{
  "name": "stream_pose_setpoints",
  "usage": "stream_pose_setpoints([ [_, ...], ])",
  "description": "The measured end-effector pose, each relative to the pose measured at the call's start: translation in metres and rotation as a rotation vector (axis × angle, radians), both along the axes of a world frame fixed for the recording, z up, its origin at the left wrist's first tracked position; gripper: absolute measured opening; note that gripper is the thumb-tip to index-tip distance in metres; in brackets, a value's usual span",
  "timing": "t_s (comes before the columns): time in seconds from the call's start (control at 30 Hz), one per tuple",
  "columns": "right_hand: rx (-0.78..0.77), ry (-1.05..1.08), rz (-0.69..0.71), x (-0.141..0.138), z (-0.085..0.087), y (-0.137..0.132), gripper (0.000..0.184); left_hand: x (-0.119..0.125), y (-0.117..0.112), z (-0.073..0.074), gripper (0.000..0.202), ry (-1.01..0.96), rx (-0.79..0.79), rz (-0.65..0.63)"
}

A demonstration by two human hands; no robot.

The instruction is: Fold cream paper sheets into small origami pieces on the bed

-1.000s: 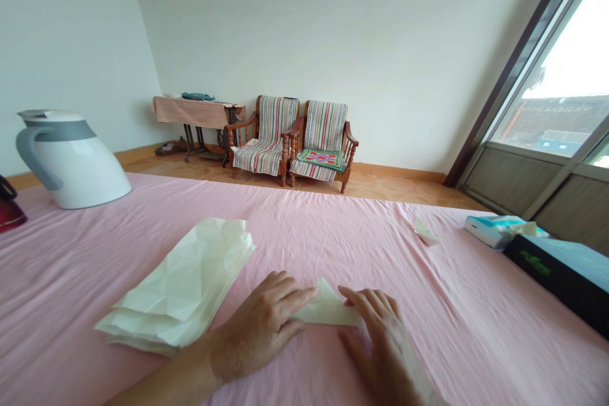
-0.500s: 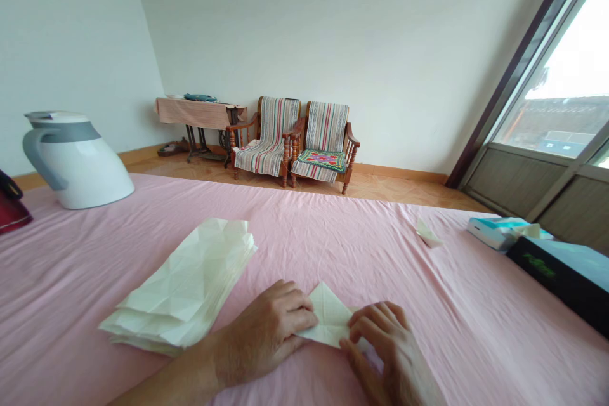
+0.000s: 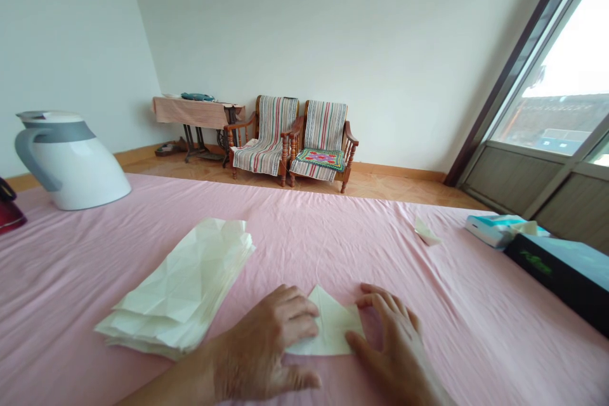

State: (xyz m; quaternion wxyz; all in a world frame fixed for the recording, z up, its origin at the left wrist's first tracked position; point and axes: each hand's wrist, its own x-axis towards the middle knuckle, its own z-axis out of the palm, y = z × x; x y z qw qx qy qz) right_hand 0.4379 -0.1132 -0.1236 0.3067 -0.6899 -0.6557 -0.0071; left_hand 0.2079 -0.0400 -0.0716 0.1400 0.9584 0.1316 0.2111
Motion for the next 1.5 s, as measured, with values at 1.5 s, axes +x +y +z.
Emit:
stream_pose_setpoints([
  [1.5,0.118,-0.234,0.267,0.0,0.004,-0.005,0.034,0.004,0.008,0.004,0.027,0.092,-0.187,0.086],
])
